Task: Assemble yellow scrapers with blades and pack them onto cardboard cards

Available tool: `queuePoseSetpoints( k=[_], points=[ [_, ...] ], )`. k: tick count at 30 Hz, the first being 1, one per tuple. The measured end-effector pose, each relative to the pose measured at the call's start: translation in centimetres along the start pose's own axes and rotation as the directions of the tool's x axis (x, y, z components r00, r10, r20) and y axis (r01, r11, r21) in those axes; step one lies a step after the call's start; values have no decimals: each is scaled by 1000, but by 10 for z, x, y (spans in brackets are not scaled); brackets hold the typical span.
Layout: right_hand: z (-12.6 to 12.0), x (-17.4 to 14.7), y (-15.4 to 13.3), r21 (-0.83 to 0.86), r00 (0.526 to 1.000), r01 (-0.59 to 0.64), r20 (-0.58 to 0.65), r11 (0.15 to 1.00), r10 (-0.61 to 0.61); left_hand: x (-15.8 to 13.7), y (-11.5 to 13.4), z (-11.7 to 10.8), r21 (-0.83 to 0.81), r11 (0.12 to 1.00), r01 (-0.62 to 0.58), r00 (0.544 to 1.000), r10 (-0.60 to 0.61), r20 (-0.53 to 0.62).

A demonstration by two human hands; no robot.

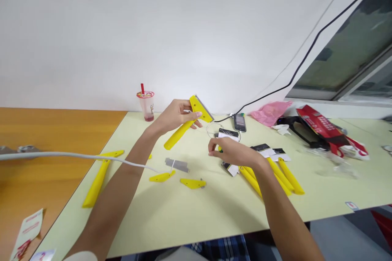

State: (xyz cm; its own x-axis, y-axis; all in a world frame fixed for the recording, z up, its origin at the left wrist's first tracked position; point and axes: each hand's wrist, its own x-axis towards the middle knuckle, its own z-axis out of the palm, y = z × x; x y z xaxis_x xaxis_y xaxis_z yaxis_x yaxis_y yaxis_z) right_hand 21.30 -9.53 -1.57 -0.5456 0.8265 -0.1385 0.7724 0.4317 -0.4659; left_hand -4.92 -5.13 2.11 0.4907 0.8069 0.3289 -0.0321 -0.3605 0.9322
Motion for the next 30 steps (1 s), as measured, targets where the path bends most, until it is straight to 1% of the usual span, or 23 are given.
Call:
queuePoseSetpoints(
  k=[1,2,4,6,8,10,11,13,15,18,20,23,30],
  points=[
    [-15,0,-6,11,995,48,-92,999,-47,4,-6,0,-44,999,10,999,-12,-38],
    [-30,-1,-12,19,979,103,-180,995,-98,8,-11,-1,-81,996,21,997,-27,-73],
    [-55,1,-24,20,923,184,-348,983,-165,13,-18,-2,-132,991,39,990,-57,-132],
    [-72,5,-34,9,853,241,-480,970,-208,15,-21,-3,-180,982,55,982,-86,-167],
    [-82,14,-40,-6,795,284,-557,959,-239,15,-21,-3,-226,972,69,978,-111,-177],
    [-84,24,-42,-22,762,319,-588,947,-270,15,-20,-2,-257,963,80,976,-128,-176],
    [-84,29,-42,-28,754,334,-592,942,-285,15,-20,-2,-267,960,85,976,-135,-174],
    [-81,40,-41,-26,752,355,-586,935,-302,15,-20,-1,-275,956,102,974,-152,-168],
    [-76,49,-38,-6,766,360,-569,933,-299,15,-21,-1,-259,956,139,974,-180,-140],
    [-70,61,-32,19,806,355,-512,935,-296,14,-24,0,-191,955,228,970,-240,-43],
    [-68,67,-27,21,840,358,-444,933,-312,14,-27,2,-141,950,278,960,-279,10],
    [-67,75,-21,38,878,357,-356,933,-321,16,-31,6,-96,944,315,949,-314,27],
    [-66,82,-12,39,883,346,-350,937,-312,20,-37,9,-53,932,358,933,-356,45]
  ],
)
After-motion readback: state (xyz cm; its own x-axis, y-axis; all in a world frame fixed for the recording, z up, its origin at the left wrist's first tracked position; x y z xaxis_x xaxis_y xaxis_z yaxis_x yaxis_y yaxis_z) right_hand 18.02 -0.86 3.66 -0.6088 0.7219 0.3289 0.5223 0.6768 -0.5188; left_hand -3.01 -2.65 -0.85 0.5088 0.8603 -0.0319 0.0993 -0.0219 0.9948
